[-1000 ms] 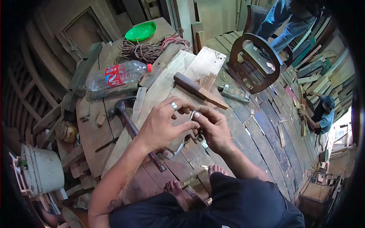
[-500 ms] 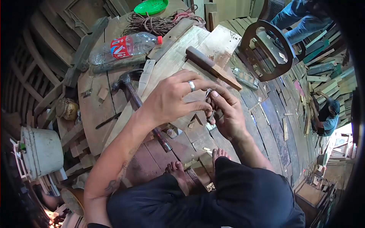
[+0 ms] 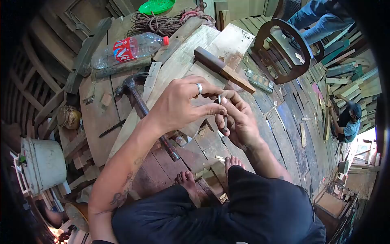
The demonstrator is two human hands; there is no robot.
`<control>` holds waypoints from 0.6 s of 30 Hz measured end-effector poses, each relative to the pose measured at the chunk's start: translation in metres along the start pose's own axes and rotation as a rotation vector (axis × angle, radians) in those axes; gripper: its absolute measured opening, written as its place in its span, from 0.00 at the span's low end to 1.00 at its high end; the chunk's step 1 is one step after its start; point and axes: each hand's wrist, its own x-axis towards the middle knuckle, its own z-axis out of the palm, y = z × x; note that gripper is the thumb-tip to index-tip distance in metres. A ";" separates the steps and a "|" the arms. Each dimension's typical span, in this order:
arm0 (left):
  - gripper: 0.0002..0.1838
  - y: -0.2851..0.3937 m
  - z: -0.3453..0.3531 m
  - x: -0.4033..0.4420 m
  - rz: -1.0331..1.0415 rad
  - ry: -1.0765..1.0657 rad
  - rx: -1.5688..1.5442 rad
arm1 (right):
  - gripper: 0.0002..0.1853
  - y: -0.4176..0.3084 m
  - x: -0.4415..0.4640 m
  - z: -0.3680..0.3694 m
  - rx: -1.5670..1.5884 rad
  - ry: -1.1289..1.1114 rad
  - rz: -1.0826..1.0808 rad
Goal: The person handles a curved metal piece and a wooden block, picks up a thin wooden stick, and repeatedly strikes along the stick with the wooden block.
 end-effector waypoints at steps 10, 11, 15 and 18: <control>0.13 0.004 -0.001 0.002 -0.108 -0.040 -0.079 | 0.10 -0.001 -0.001 -0.003 0.002 -0.004 0.052; 0.13 0.004 -0.001 0.002 -0.148 -0.055 -0.090 | 0.10 -0.001 -0.001 -0.003 0.001 -0.004 0.051; 0.12 0.000 0.002 0.000 -0.120 -0.035 -0.077 | 0.08 -0.001 0.000 -0.002 -0.010 0.026 0.059; 0.14 0.000 0.004 -0.001 -0.148 -0.019 -0.130 | 0.07 0.001 0.001 -0.003 0.009 0.053 0.063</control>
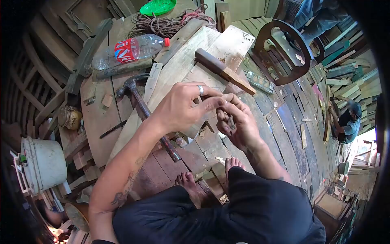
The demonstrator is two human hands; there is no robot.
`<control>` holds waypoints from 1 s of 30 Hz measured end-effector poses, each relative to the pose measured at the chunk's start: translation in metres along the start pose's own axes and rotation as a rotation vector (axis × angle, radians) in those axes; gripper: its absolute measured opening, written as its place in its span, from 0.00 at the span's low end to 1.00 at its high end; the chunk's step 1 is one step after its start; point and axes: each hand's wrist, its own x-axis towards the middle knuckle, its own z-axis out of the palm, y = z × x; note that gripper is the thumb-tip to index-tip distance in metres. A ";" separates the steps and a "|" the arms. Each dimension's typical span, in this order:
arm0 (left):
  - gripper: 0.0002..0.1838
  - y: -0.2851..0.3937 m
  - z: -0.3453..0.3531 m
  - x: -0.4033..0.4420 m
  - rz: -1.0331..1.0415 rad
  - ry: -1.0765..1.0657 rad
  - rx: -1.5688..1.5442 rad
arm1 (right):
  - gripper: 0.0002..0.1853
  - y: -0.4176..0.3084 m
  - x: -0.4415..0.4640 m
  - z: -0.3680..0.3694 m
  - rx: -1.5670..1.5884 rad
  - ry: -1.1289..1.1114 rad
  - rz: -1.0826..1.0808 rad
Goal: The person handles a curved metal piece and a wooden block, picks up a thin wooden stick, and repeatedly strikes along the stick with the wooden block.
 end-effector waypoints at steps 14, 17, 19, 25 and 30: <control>0.23 -0.004 0.009 0.000 -0.035 0.042 0.005 | 0.06 0.005 0.003 -0.001 -0.037 0.031 -0.025; 0.26 0.001 0.005 0.000 -0.092 0.007 -0.005 | 0.07 0.005 0.005 -0.001 -0.057 0.061 -0.032; 0.27 -0.004 0.005 -0.001 -0.075 0.017 0.017 | 0.07 0.004 0.004 0.001 -0.064 0.057 -0.038; 0.27 0.003 0.004 0.000 -0.117 0.009 -0.010 | 0.07 0.005 0.004 0.001 -0.074 0.042 -0.054; 0.28 -0.009 0.009 0.000 -0.015 0.058 0.028 | 0.06 0.004 0.003 0.004 -0.125 0.064 -0.064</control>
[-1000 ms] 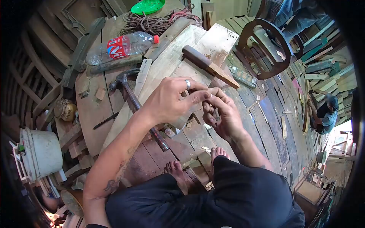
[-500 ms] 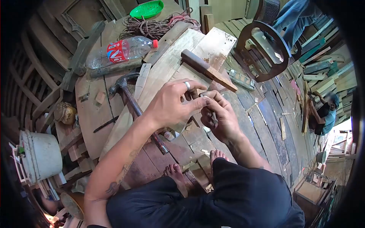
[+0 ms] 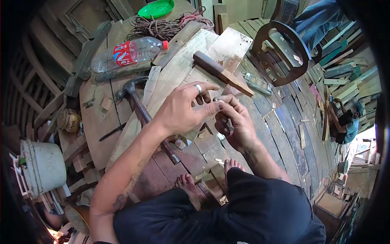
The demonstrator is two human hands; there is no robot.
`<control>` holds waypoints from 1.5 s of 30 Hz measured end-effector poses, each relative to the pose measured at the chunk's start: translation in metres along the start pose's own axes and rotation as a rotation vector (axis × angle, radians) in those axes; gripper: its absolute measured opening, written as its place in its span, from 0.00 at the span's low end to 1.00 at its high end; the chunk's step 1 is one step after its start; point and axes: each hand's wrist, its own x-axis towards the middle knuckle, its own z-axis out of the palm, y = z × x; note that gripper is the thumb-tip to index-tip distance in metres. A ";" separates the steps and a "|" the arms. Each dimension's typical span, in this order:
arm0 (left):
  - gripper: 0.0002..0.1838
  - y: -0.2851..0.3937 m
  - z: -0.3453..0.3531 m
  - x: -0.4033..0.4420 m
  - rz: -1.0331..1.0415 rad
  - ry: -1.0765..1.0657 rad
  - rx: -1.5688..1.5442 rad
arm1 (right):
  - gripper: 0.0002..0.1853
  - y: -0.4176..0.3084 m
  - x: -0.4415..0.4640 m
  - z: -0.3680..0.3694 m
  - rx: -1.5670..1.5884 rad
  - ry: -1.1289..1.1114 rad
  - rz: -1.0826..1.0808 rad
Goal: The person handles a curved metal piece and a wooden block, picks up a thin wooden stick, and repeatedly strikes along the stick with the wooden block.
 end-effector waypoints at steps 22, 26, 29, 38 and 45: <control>0.15 0.011 -0.001 0.002 -0.047 -0.008 0.002 | 0.05 0.000 0.000 0.001 0.058 0.061 0.036; 0.13 0.008 0.000 0.002 0.007 0.002 0.031 | 0.05 0.001 0.001 0.001 0.046 0.069 0.040; 0.13 0.014 -0.003 0.002 -0.066 -0.029 0.025 | 0.05 0.001 0.001 0.001 0.052 0.060 0.044; 0.14 -0.004 0.004 -0.001 -0.071 -0.007 -0.119 | 0.04 0.000 0.001 0.000 0.079 0.073 0.046; 0.14 0.013 -0.002 0.001 -0.061 -0.052 -0.034 | 0.06 -0.002 0.001 -0.001 0.128 0.067 0.067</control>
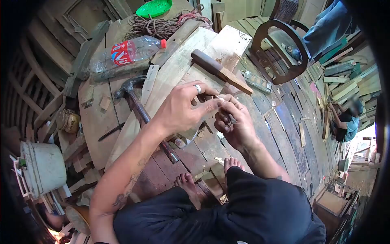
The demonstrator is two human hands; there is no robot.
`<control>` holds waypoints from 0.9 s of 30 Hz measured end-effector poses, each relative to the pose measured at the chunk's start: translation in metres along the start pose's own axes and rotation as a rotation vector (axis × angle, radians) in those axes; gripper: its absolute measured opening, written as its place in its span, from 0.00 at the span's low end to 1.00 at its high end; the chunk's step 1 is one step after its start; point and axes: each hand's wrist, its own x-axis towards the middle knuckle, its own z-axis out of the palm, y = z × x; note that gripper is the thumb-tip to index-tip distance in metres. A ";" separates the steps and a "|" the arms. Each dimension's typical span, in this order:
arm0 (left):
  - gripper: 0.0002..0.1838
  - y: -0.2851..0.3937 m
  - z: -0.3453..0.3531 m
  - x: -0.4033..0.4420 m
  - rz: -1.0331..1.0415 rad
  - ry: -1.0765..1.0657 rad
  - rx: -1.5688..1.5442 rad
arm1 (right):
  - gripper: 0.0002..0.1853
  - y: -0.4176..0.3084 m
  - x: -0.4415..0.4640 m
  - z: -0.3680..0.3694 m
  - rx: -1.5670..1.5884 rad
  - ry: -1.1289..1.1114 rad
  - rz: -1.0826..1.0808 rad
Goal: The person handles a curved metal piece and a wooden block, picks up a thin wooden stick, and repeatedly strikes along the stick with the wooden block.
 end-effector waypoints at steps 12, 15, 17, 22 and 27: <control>0.09 -0.007 0.006 -0.001 0.025 0.052 0.061 | 0.10 -0.009 -0.005 0.000 0.101 -0.097 0.186; 0.09 -0.006 0.005 0.000 0.045 0.089 0.063 | 0.15 -0.007 -0.003 0.002 0.078 -0.059 0.171; 0.09 -0.006 0.004 -0.001 -0.025 0.118 0.072 | 0.22 -0.002 0.001 -0.005 0.027 -0.023 0.086; 0.09 -0.009 0.002 -0.003 -0.084 0.162 0.074 | 0.23 -0.004 0.002 -0.007 0.138 -0.023 -0.038; 0.10 -0.014 0.004 -0.003 -0.101 0.174 0.071 | 0.17 -0.006 0.001 -0.005 0.077 0.032 -0.135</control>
